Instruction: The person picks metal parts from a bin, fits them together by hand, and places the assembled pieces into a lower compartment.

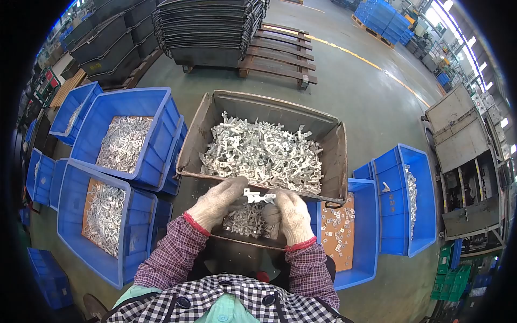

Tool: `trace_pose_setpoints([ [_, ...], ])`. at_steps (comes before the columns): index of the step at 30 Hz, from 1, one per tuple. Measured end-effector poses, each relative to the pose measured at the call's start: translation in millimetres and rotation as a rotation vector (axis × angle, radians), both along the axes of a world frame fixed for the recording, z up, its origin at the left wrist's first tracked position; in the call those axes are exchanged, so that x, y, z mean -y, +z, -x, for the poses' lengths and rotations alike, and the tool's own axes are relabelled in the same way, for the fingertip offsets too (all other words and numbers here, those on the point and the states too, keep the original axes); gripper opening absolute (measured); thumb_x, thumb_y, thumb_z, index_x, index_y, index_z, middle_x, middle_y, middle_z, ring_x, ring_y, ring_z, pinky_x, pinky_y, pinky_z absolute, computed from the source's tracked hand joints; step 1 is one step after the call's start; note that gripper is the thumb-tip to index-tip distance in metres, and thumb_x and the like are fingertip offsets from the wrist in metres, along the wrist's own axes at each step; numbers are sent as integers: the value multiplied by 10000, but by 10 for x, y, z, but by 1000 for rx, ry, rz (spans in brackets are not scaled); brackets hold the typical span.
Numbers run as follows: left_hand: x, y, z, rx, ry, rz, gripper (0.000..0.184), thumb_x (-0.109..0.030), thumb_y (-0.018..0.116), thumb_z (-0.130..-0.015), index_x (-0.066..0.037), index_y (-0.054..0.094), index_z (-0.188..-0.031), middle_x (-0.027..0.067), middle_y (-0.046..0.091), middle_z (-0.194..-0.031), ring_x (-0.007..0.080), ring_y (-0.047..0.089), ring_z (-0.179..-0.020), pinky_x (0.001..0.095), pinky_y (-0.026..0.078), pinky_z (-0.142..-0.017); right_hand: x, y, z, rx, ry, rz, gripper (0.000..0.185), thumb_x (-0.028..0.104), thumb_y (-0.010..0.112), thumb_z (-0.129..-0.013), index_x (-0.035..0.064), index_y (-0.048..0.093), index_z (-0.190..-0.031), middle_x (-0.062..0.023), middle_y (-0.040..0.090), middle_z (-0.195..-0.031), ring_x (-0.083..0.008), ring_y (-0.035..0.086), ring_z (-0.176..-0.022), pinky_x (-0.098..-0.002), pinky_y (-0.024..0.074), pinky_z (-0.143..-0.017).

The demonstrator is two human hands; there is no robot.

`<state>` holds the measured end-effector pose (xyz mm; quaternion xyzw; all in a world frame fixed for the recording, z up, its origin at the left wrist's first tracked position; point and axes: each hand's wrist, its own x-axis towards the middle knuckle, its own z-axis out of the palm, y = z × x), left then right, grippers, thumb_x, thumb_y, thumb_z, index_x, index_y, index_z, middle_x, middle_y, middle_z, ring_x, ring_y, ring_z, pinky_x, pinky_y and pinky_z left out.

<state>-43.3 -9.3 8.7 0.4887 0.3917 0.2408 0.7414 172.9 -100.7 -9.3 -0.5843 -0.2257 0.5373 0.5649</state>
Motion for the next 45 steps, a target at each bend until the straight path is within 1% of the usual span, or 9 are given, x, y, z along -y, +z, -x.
trace_pose_setpoints([
  [6, -24, 233, 29, -467, -126, -267, 588, -471, 604, -1025, -39, 601, -1424, 130, 678, -1335, 228, 671, -1152, 369, 501, -1040, -30, 331, 216, 517, -6, 20, 374, 283, 682, -962, -29, 732, -1162, -126, 753, -997, -202, 697, -916, -339, 541, -832],
  [9, -25, -129, 10, -72, 11, 143, 550, -490, 606, -1035, -20, 639, -1320, 132, 709, -1179, 245, 685, -1095, 432, 537, -989, 7, 227, 186, 1209, 117, -372, 346, 258, 707, -919, -15, 751, -1127, -164, 762, -965, -279, 730, -883, -376, 559, -814],
  [18, -394, 463, 651, 1061, 863, 134, 572, -652, 584, -991, -105, 652, -1142, 60, 667, -1010, 255, 650, -1063, 487, 509, -1020, 51, 154, 361, 725, -106, -325, 223, 126, 708, -955, -30, 727, -1113, -147, 762, -987, -208, 730, -798, -320, 584, -733],
  [21, -385, 202, 673, 856, 704, 132, 556, -658, 571, -989, -128, 663, -1130, 82, 666, -1046, 243, 651, -1071, 475, 492, -1058, 133, 202, 400, 417, -126, -172, 242, 142, 668, -993, -56, 695, -1130, -110, 724, -999, -151, 675, -746, -277, 550, -665],
  [25, 124, 401, 180, -411, 84, -424, 622, -597, 512, -1004, -113, 648, -1370, 145, 706, -1269, 261, 656, -1207, 397, 477, -1073, 257, 310, 355, 518, -145, -109, 299, 202, 656, -1011, -59, 695, -1151, -112, 727, -1054, -160, 672, -902, -301, 546, -806],
  [28, 246, 293, 47, -252, -311, -225, 601, -541, 562, -1005, -92, 628, -1398, 150, 727, -1231, 262, 706, -1114, 386, 532, -997, 350, 434, 496, 662, -92, -117, 315, 236, 637, -1015, -38, 681, -1165, -137, 726, -1065, -190, 682, -912, -324, 556, -812],
  [31, 218, 129, -24, 96, -194, 141, 449, -399, 624, -1028, -37, 684, -1287, 145, 729, -1172, 217, 716, -1032, 359, 586, -867, 188, 191, 221, -349, 160, -183, 359, 300, 608, -1020, -11, 649, -1195, -145, 722, -1033, -214, 684, -901, -335, 558, -790],
  [35, 78, -202, -33, 427, -124, 477, 513, -319, 626, -1052, 50, 537, -1397, 165, 695, -1228, 275, 730, -1036, 418, 632, -876, -33, 399, 443, -577, 91, -91, 377, 334, 585, -1024, -8, 646, -1171, -129, 713, -992, -208, 673, -856, -328, 547, -737],
  [45, 48, 250, -108, -678, -176, -419, 637, -512, 641, -873, -112, 657, -1369, 130, 699, -1317, 290, 660, -1219, 411, 435, -1106, 405, 855, -861, 714, -261, 543, 324, 330, 697, -938, 122, 733, -1184, -130, 734, -1050, -220, 728, -865, -336, 580, -723],
])
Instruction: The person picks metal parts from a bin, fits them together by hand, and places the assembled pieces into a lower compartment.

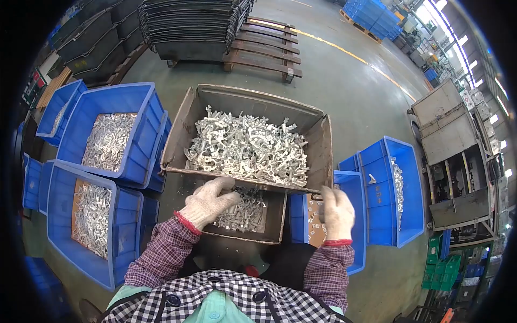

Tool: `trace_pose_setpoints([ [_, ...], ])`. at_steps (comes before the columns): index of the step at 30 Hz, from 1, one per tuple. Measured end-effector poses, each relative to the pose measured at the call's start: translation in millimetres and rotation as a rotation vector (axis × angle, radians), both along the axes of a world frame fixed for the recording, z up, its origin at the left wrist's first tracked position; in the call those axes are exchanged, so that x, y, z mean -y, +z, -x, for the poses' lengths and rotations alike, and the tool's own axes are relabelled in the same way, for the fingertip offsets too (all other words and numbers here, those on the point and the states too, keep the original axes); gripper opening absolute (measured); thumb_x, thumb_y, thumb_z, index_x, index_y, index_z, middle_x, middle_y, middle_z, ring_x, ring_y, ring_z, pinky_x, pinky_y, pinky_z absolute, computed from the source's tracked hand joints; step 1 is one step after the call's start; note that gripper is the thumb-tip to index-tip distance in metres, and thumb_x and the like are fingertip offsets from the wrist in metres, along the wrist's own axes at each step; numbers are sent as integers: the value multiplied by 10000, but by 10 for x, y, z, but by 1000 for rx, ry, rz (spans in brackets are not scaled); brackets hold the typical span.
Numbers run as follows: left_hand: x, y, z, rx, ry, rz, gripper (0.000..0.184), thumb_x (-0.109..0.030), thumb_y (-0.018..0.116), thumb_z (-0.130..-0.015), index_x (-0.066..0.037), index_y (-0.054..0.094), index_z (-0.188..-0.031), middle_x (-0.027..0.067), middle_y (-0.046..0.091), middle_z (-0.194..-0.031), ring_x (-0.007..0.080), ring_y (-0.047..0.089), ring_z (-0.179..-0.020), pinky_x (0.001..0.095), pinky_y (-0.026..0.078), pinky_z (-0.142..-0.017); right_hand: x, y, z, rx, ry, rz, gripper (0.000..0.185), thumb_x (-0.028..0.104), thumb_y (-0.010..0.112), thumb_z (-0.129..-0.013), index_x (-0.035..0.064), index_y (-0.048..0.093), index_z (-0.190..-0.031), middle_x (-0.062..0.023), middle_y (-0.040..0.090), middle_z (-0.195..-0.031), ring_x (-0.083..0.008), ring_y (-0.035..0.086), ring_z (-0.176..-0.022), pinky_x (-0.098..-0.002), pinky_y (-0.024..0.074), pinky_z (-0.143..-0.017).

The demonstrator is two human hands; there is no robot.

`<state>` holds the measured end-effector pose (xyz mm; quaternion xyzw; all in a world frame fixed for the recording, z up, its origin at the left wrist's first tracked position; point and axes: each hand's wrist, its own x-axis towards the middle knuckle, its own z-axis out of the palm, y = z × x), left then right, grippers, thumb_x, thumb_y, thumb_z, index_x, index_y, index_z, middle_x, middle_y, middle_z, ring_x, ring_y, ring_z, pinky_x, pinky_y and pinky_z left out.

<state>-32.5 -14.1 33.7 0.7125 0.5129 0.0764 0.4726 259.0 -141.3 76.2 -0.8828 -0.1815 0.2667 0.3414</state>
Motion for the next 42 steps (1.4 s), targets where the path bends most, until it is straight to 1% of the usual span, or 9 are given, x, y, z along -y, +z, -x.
trace_pose_setpoints([
  [2, -33, 90, -10, 40, 50, 84, 619, -501, 666, -892, -109, 664, -1370, 121, 719, -1280, 263, 656, -1221, 390, 433, -1103, 515, -646, -694, 1042, 534, 41, 334, 350, 713, -925, 164, 730, -1202, -101, 740, -1082, -255, 717, -1046, -373, 570, -889],
  [6, -53, -18, 39, 150, 120, 88, 577, -461, 659, -933, -59, 669, -1347, 104, 745, -1184, 226, 691, -1110, 352, 486, -1034, 422, -410, -677, 748, 109, 166, 404, 382, 702, -936, 193, 707, -1294, -91, 740, -1229, -299, 674, -1172, -394, 529, -1006],
  [12, -67, -118, 1, 314, 101, 182, 513, -356, 663, -963, 17, 663, -1315, 106, 739, -1093, 150, 691, -950, 310, 542, -898, -575, -381, -469, 774, 381, -189, 288, 382, 691, -932, 155, 751, -1100, -102, 760, -1119, -313, 706, -1077, -405, 545, -959],
  [20, -214, -82, -37, 269, 81, 175, 493, -366, 667, -962, -14, 677, -1308, 121, 724, -1209, 204, 684, -1102, 333, 525, -982, -2089, -1288, -659, 924, 730, 477, 270, 172, 550, -943, 119, 757, -1108, -185, 768, -1086, -353, 742, -1063, -494, 593, -883],
  [23, -247, 61, -58, 275, 86, 262, 531, -380, 678, -952, -7, 663, -1329, 143, 704, -1257, 210, 673, -1138, 339, 520, -1001, -2132, -1668, -899, 889, 756, 519, 310, 333, 683, -901, 118, 731, -1119, -154, 759, -1105, -353, 716, -1064, -482, 557, -913],
  [31, -167, -124, 12, 757, 299, 612, 724, -424, 686, -983, 47, 484, -1494, 197, 634, -1340, 252, 677, -1145, 389, 536, -1014, -1820, -1075, -559, 655, 560, -111, 357, 383, 671, -912, 135, 767, -1150, -162, 754, -1121, -359, 714, -1043, -450, 539, -945],
  [34, -152, -132, 17, 795, 323, 642, 789, -450, 669, -1005, 58, 394, -1543, 229, 596, -1375, 286, 685, -1121, 420, 544, -1002, -1807, -893, -510, -39, 238, -460, 401, 303, 684, -951, -15, 716, -1192, -139, 761, -1045, -215, 733, -888, -347, 578, -798],
  [38, -99, -283, -55, 865, 345, 733, 797, -467, 660, -1012, 44, 378, -1555, 249, 591, -1382, 319, 682, -1129, 444, 540, -1001, -1436, -472, -30, -185, 262, -565, 408, 253, 702, -950, -50, 687, -1224, -136, 748, -1042, -158, 714, -852, -301, 579, -756],
  [42, 5, -349, -106, 1018, 369, 843, 724, -472, 644, -1026, 24, 439, -1512, 229, 606, -1352, 335, 653, -1167, 469, 536, -1007, -1039, -347, 787, 916, 736, -599, 289, 189, 808, -820, 83, 766, -1085, -80, 742, -896, -264, 697, -758, -360, 592, -768],
])
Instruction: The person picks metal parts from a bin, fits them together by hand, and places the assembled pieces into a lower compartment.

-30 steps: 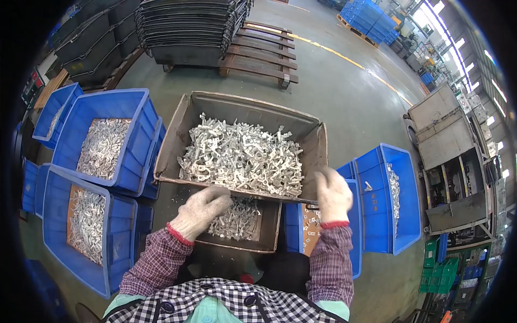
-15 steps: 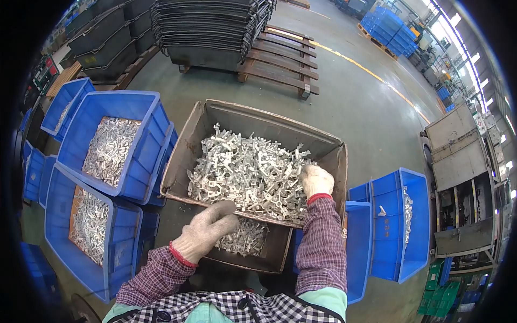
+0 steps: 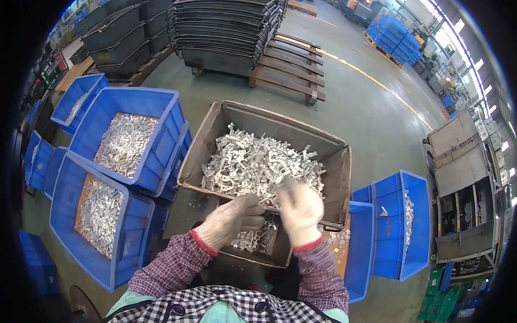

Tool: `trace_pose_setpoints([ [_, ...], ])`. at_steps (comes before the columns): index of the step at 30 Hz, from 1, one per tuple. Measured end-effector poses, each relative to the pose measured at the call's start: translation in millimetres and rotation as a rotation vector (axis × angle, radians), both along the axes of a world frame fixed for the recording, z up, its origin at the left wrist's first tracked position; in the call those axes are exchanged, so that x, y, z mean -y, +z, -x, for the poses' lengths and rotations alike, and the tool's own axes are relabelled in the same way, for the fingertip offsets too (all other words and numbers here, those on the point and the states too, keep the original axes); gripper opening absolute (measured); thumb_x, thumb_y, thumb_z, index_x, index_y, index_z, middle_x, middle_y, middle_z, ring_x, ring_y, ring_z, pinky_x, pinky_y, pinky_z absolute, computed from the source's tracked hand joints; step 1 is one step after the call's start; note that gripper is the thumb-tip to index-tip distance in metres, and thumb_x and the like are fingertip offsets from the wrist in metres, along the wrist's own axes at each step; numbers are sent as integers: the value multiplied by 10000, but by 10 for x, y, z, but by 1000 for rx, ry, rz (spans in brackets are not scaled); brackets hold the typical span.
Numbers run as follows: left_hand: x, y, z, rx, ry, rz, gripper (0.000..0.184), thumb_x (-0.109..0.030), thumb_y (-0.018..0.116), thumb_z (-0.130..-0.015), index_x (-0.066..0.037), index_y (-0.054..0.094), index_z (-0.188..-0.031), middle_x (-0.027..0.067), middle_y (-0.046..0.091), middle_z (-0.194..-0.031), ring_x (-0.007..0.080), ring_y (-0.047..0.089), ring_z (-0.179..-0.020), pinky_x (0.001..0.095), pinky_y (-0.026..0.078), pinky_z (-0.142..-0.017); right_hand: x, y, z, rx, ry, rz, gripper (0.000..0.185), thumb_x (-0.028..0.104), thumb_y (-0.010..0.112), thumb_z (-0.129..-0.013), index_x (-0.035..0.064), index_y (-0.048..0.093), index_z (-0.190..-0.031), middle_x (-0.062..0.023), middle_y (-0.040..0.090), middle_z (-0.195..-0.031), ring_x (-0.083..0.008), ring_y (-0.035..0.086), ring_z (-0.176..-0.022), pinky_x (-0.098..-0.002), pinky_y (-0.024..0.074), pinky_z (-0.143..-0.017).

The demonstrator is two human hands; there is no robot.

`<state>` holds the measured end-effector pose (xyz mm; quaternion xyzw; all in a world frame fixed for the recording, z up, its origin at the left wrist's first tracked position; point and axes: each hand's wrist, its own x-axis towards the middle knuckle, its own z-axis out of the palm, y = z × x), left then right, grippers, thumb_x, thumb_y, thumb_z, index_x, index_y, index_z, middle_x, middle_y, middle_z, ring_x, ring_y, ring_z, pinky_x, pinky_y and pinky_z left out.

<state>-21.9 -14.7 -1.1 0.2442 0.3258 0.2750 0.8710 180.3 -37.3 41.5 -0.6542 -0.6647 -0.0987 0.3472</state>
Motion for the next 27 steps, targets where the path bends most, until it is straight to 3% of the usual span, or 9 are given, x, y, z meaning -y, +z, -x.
trace_pose_setpoints([
  [4, 34, -145, -32, 240, 114, 20, 599, -400, 631, -1049, 16, 479, -1452, 170, 615, -1324, 283, 619, -1191, 430, 522, -1031, 344, 157, 563, 239, 327, 253, 434, 226, 837, -768, 89, 734, -1167, -73, 736, -969, -260, 701, -862, -503, 533, -987],
  [6, -27, -32, 32, 84, 100, -53, 570, -332, 613, -1063, 24, 455, -1479, 156, 627, -1301, 254, 623, -1185, 390, 536, -1006, 359, 256, 602, 114, 439, 152, 271, 238, 779, -843, 93, 729, -1067, -56, 709, -845, -257, 700, -752, -448, 552, -941],
  [9, -110, 44, 148, 9, -17, -96, 590, -291, 615, -1053, 54, 443, -1500, 153, 691, -1153, 231, 714, -983, 355, 596, -869, 465, 209, 377, -329, 242, 47, 260, 147, 839, -796, 54, 775, -1030, -120, 757, -1049, -235, 738, -913, -359, 600, -728],
  [11, -133, 81, 148, -73, -173, -154, 574, -292, 616, -1048, 60, 475, -1479, 146, 710, -1090, 218, 724, -868, 332, 603, -792, 500, 141, 114, -277, 45, 62, 302, 119, 798, -841, 25, 760, -1125, -146, 751, -1109, -238, 735, -971, -361, 602, -807],
  [14, -118, 218, 224, -159, -347, -282, 528, -318, 623, -1038, 69, 572, -1394, 133, 731, -1017, 195, 722, -778, 295, 600, -708, 434, 109, 79, -877, -42, 429, 328, 277, 680, -959, 7, 738, -1137, -146, 742, -1089, -247, 708, -1031, -340, 562, -905],
  [17, -140, 169, 234, -168, -387, -346, 486, -311, 634, -1025, 67, 629, -1329, 130, 735, -1040, 182, 721, -825, 293, 602, -720, 419, -161, 38, -1649, 241, 606, 366, 264, 597, -1010, -69, 694, -1130, -140, 736, -984, -194, 723, -860, -322, 586, -767],
  [20, -169, 201, 175, -344, -245, -386, 447, -287, 643, -1007, 54, 656, -1297, 122, 732, -1008, 183, 711, -817, 301, 596, -702, 429, -453, 30, -1801, 272, 571, 403, 324, 572, -1056, -53, 707, -1100, -97, 729, -989, -137, 682, -886, -278, 533, -809],
  [24, -163, 234, 121, -560, -136, -459, 402, -308, 631, -990, 9, 715, -1224, 86, 739, -967, 147, 701, -808, 299, 588, -744, 465, -171, -26, -188, 63, 522, 267, 271, 660, -971, 117, 731, -1177, -95, 763, -1031, -319, 723, -924, -370, 560, -799],
  [27, -177, 244, 109, -597, -170, -532, 414, -331, 608, -993, -14, 720, -1233, 82, 742, -950, 137, 700, -808, 311, 575, -766, 554, -244, -125, -19, 131, 390, 341, 336, 667, -945, 145, 736, -1219, -102, 753, -1126, -347, 712, -1001, -410, 560, -881],
])
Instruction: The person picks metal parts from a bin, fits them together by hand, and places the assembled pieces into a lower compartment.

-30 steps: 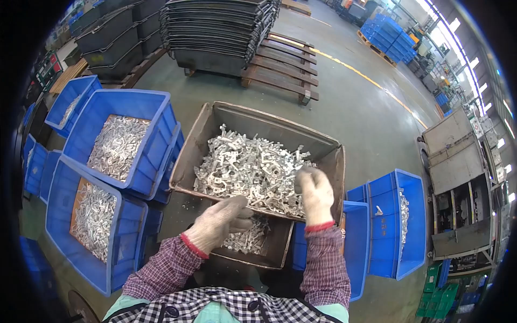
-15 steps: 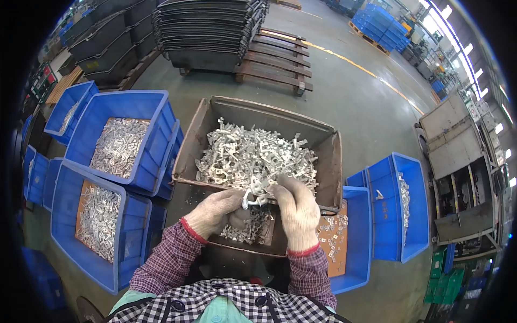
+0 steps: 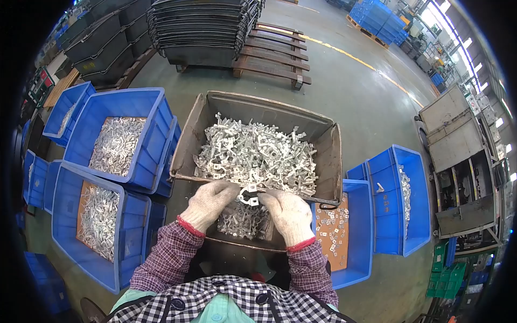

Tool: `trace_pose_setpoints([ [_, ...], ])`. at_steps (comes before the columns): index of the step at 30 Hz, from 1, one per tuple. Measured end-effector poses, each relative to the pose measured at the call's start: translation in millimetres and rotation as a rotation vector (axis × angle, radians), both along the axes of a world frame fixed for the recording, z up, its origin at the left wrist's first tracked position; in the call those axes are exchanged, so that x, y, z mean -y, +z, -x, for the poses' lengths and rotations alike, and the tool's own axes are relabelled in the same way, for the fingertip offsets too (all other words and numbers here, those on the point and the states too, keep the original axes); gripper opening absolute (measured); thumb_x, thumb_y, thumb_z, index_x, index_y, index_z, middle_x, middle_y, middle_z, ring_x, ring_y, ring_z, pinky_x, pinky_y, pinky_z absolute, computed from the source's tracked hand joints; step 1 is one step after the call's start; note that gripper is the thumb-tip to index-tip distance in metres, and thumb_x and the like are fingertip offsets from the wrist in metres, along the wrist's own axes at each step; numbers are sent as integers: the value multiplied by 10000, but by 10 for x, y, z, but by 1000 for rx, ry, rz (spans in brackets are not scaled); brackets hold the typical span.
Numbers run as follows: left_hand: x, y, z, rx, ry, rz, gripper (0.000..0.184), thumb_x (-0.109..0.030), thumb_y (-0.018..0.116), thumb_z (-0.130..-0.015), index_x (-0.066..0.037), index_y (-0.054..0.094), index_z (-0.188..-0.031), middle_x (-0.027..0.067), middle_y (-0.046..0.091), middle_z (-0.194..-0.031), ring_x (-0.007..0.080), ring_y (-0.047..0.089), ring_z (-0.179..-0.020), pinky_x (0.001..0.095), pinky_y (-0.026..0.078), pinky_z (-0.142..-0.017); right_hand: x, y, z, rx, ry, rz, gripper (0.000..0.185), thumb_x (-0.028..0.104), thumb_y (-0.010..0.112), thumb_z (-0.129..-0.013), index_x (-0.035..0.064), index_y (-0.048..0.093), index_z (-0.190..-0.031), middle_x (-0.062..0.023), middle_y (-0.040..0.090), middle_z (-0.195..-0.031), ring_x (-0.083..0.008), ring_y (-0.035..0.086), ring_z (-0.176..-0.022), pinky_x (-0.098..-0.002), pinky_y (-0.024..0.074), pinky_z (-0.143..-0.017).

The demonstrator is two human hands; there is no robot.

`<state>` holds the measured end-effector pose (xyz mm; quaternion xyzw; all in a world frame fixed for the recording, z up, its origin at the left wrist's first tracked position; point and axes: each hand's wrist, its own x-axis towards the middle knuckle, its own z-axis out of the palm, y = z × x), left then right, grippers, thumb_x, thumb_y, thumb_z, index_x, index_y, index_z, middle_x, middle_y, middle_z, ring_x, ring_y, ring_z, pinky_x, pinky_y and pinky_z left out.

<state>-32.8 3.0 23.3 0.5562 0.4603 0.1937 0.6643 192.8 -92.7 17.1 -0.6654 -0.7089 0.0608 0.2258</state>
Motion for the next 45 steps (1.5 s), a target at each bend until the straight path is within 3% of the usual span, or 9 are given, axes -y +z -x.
trace_pose_setpoints([
  [4, 36, 120, 10, 32, -118, -65, 425, -343, 612, -1015, -15, 702, -1269, 81, 745, -995, 135, 700, -829, 300, 572, -765, -101, -170, 169, -63, -139, -120, 400, 403, 654, -958, 112, 732, -1222, -117, 737, -1198, -303, 710, -1069, -406, 568, -912],
  [8, 125, 144, 3, 197, -94, 106, 426, -320, 681, -1016, 37, 693, -1247, 83, 743, -1018, 133, 700, -851, 293, 581, -759, -147, -165, 525, -1703, -388, 351, 435, 399, 618, -1013, -6, 712, -1141, -118, 708, -1009, -188, 672, -936, -333, 546, -795],
  [11, 112, -168, -34, 438, -124, 329, 433, -335, 689, -1013, 27, 695, -1250, 80, 746, -1037, 125, 708, -873, 287, 585, -771, -75, 196, 438, -1758, -353, 470, 403, 379, 633, -1006, -2, 722, -1101, -107, 716, -952, -166, 682, -851, -282, 533, -732],
  [15, 159, -2, -107, -34, -290, -95, 474, -414, 706, -968, -38, 711, -1256, 107, 720, -1181, 202, 701, -1050, 346, 555, -941, 277, 154, -334, 280, 35, -45, 284, 325, 725, -919, 133, 753, -1126, -108, 720, -1077, -245, 709, -973, -356, 585, -799],
  [21, 74, 168, -113, -317, -213, -306, 491, -453, 670, -939, -98, 721, -1276, 118, 663, -1336, 270, 621, -1258, 399, 467, -1093, 625, 453, -1188, 337, -761, 517, 446, 508, 679, -873, 151, 771, -1124, -142, 758, -1090, -325, 708, -1053, -465, 538, -960],
  [23, 21, 106, -135, -249, -182, -269, 522, -445, 666, -946, -69, 704, -1306, 141, 673, -1342, 270, 641, -1236, 387, 481, -1074, 598, 202, -1558, 528, -291, 30, 308, 410, 626, -966, 168, 767, -1094, -115, 750, -1102, -299, 691, -1087, -447, 544, -916],
  [29, 26, 119, -130, -156, -133, -149, 564, -436, 647, -969, -20, 664, -1350, 155, 684, -1342, 257, 654, -1221, 362, 493, -1055, -1123, 43, -1033, -93, -393, 286, 434, 439, 596, -942, 108, 745, -1180, -162, 732, -1208, -352, 671, -1165, -449, 505, -1014],
  [37, -59, 115, -53, -69, -40, 53, 580, -437, 671, -964, -44, 644, -1390, 145, 698, -1321, 225, 662, -1197, 342, 504, -1041, -2066, -723, -953, -19, -552, 581, 611, 433, 693, -871, 1, 682, -1302, -258, 668, -1335, -359, 633, -1275, -418, 465, -1116],
  [45, 65, -191, -19, 609, 100, 566, 913, -458, 662, -1013, 56, 206, -1614, 310, 483, -1463, 390, 642, -1199, 504, 526, -1049, -1320, -212, -565, -133, -375, 103, 402, 343, 727, -865, 58, 759, -1146, -173, 754, -1090, -308, 721, -1037, -399, 538, -925],
])
